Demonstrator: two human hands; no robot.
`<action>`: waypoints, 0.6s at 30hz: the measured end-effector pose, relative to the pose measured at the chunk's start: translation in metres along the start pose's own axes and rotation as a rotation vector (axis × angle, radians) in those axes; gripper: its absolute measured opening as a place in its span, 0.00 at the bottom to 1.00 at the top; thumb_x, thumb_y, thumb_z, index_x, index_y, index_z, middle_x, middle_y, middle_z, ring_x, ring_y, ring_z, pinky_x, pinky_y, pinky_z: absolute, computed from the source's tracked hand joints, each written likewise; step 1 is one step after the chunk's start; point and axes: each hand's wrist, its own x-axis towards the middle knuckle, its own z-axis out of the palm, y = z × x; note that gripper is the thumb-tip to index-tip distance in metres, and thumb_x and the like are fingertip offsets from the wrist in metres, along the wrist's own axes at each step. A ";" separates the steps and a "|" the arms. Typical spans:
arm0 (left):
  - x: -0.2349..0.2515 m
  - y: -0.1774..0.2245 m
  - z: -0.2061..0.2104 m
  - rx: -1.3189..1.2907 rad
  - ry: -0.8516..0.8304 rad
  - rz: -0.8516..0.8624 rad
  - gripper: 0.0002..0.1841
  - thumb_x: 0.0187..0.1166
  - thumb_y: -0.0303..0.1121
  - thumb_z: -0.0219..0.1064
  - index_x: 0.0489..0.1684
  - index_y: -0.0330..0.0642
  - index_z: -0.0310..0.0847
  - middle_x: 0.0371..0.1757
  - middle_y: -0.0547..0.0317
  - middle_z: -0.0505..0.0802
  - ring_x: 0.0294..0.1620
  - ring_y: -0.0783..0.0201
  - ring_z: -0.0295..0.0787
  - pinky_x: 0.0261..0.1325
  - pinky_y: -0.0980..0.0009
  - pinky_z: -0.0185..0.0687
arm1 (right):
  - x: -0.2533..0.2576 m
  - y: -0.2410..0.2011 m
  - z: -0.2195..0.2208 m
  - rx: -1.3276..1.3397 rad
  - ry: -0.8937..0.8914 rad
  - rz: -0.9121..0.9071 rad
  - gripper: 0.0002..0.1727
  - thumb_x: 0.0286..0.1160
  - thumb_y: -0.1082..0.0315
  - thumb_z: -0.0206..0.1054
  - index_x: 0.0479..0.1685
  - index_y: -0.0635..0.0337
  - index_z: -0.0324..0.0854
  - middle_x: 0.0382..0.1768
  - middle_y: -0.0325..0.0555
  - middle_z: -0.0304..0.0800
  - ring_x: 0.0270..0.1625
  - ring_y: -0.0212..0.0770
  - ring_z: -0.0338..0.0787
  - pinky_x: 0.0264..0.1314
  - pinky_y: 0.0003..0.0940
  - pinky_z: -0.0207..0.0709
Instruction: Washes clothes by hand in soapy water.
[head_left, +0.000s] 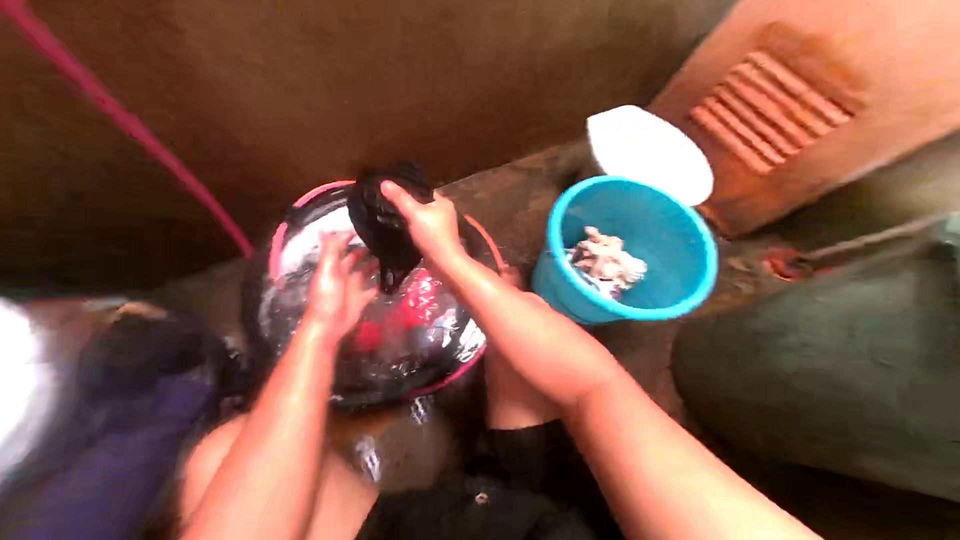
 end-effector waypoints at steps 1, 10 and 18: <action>0.008 -0.010 -0.012 0.043 -0.001 -0.024 0.37 0.87 0.70 0.37 0.92 0.63 0.56 0.86 0.53 0.74 0.84 0.44 0.72 0.75 0.33 0.73 | 0.023 0.021 -0.030 0.026 0.029 0.022 0.25 0.80 0.62 0.71 0.55 0.83 0.81 0.43 0.67 0.93 0.45 0.48 0.95 0.48 0.40 0.90; 0.002 -0.020 -0.049 0.565 0.174 -0.218 0.37 0.87 0.49 0.63 0.92 0.45 0.54 0.79 0.33 0.79 0.79 0.37 0.76 0.76 0.37 0.72 | 0.026 0.001 -0.335 -0.764 0.261 0.345 0.48 0.73 0.30 0.67 0.84 0.56 0.67 0.71 0.53 0.84 0.71 0.46 0.87 0.73 0.51 0.82; 0.041 -0.161 -0.042 0.050 0.529 -0.279 0.30 0.86 0.35 0.64 0.86 0.37 0.61 0.74 0.32 0.81 0.71 0.40 0.81 0.67 0.41 0.80 | 0.078 0.063 -0.280 -1.376 -0.276 0.491 0.30 0.86 0.53 0.66 0.78 0.65 0.75 0.68 0.79 0.80 0.70 0.80 0.80 0.69 0.81 0.69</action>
